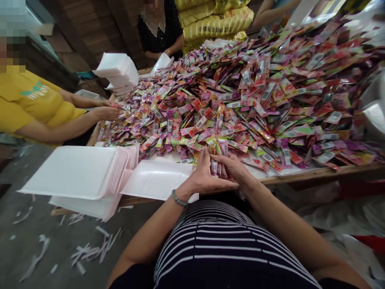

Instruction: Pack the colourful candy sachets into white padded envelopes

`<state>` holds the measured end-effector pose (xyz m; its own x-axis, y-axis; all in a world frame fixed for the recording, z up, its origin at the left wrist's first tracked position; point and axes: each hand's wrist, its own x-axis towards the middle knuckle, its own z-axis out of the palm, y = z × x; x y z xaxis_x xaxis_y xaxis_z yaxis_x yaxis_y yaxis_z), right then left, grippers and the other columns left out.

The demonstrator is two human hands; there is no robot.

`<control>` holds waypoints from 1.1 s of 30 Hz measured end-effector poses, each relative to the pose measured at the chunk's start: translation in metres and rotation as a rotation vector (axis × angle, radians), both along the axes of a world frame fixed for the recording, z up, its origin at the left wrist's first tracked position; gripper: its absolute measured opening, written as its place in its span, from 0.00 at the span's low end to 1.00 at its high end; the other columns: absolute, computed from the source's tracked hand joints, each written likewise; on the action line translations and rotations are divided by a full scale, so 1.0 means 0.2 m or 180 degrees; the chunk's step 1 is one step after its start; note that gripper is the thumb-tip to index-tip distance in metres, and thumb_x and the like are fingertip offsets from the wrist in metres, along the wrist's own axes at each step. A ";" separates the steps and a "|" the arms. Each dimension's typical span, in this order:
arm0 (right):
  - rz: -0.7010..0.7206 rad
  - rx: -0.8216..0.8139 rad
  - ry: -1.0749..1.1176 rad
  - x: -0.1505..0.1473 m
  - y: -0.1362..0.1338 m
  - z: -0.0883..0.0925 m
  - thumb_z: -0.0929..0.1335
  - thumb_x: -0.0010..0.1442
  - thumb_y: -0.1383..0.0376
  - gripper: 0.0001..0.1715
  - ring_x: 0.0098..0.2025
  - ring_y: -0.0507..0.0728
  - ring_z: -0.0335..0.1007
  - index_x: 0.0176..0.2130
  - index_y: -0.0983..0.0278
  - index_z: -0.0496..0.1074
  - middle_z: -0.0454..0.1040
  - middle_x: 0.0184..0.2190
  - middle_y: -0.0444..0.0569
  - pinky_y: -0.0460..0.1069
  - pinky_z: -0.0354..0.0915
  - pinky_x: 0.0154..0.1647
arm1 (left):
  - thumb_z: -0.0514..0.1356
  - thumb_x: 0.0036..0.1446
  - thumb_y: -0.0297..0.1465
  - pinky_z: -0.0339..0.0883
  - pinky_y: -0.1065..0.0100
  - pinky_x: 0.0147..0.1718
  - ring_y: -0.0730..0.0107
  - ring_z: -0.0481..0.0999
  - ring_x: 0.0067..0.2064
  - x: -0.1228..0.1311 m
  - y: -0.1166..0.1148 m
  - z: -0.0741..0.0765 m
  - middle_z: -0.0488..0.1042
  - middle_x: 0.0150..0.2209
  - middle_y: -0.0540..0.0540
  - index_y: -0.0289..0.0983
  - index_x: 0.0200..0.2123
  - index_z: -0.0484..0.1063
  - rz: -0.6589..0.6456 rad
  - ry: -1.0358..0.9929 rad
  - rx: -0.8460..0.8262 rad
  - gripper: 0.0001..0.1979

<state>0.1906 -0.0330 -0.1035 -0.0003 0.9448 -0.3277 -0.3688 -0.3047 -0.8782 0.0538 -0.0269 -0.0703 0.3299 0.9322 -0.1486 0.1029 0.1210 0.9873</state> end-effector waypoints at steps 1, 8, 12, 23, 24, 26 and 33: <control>-0.0054 0.0058 -0.0172 0.02 0.00 -0.02 0.72 0.47 0.54 0.21 0.18 0.50 0.60 0.37 0.62 0.67 0.67 0.20 0.39 0.47 0.61 0.21 | 0.77 0.27 0.32 0.46 0.48 0.65 0.42 0.46 0.69 -0.04 -0.02 0.01 0.56 0.65 0.35 0.38 0.56 0.65 -0.0224 0.0534 0.0457 0.49; 0.0023 0.0933 -0.2213 0.07 -0.08 -0.12 0.71 0.50 0.60 0.24 0.32 0.55 0.68 0.46 0.62 0.67 0.73 0.31 0.44 0.48 0.64 0.33 | 0.55 0.56 0.22 0.70 0.54 0.47 0.53 0.70 0.52 -0.25 -0.13 -0.05 0.62 0.54 0.33 0.34 0.48 0.69 -0.1156 0.4128 0.1632 0.16; 0.0498 0.1344 -0.2415 0.00 -0.12 -0.11 0.69 0.56 0.59 0.20 0.34 0.56 0.70 0.48 0.63 0.69 0.75 0.34 0.45 0.48 0.64 0.35 | 0.49 0.61 0.22 0.71 0.62 0.41 0.60 0.73 0.44 -0.30 -0.15 0.01 0.65 0.49 0.37 0.35 0.42 0.73 -0.1070 0.4517 0.1775 0.14; 0.1909 0.3052 -0.4418 -0.15 -0.11 -0.06 0.66 0.62 0.67 0.23 0.39 0.57 0.69 0.57 0.59 0.67 0.73 0.43 0.53 0.49 0.60 0.35 | 0.52 0.54 0.18 0.70 0.59 0.52 0.56 0.74 0.55 -0.35 -0.17 0.14 0.61 0.64 0.33 0.31 0.57 0.66 -0.0903 0.4451 0.1270 0.26; 0.1882 0.3027 -0.4579 -0.16 -0.11 -0.04 0.65 0.62 0.68 0.24 0.39 0.58 0.69 0.57 0.59 0.66 0.73 0.43 0.53 0.49 0.60 0.34 | 0.52 0.53 0.18 0.69 0.59 0.54 0.55 0.72 0.57 -0.34 -0.17 0.12 0.59 0.65 0.32 0.30 0.59 0.64 -0.0907 0.4316 0.1298 0.28; 0.1759 0.2761 -0.4917 -0.18 -0.10 -0.01 0.63 0.63 0.70 0.22 0.39 0.59 0.69 0.56 0.62 0.67 0.73 0.43 0.55 0.50 0.60 0.34 | 0.53 0.51 0.18 0.67 0.57 0.57 0.53 0.69 0.60 -0.32 -0.17 0.11 0.57 0.66 0.30 0.27 0.60 0.62 -0.0888 0.4070 0.1333 0.30; 0.2223 0.2654 -0.4762 -0.25 0.00 0.16 0.62 0.61 0.74 0.15 0.43 0.60 0.70 0.45 0.72 0.74 0.75 0.42 0.62 0.51 0.64 0.43 | 0.53 0.44 0.17 0.59 0.56 0.63 0.53 0.62 0.65 -0.19 -0.14 0.14 0.60 0.65 0.33 0.26 0.62 0.61 -0.0358 0.3044 0.1732 0.37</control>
<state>0.1415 -0.0335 -0.0719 -0.5985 0.7979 0.0718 0.7505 0.5898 -0.2981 0.0164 -0.0559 -0.0422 0.3847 0.9225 0.0332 0.8351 -0.3631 0.4131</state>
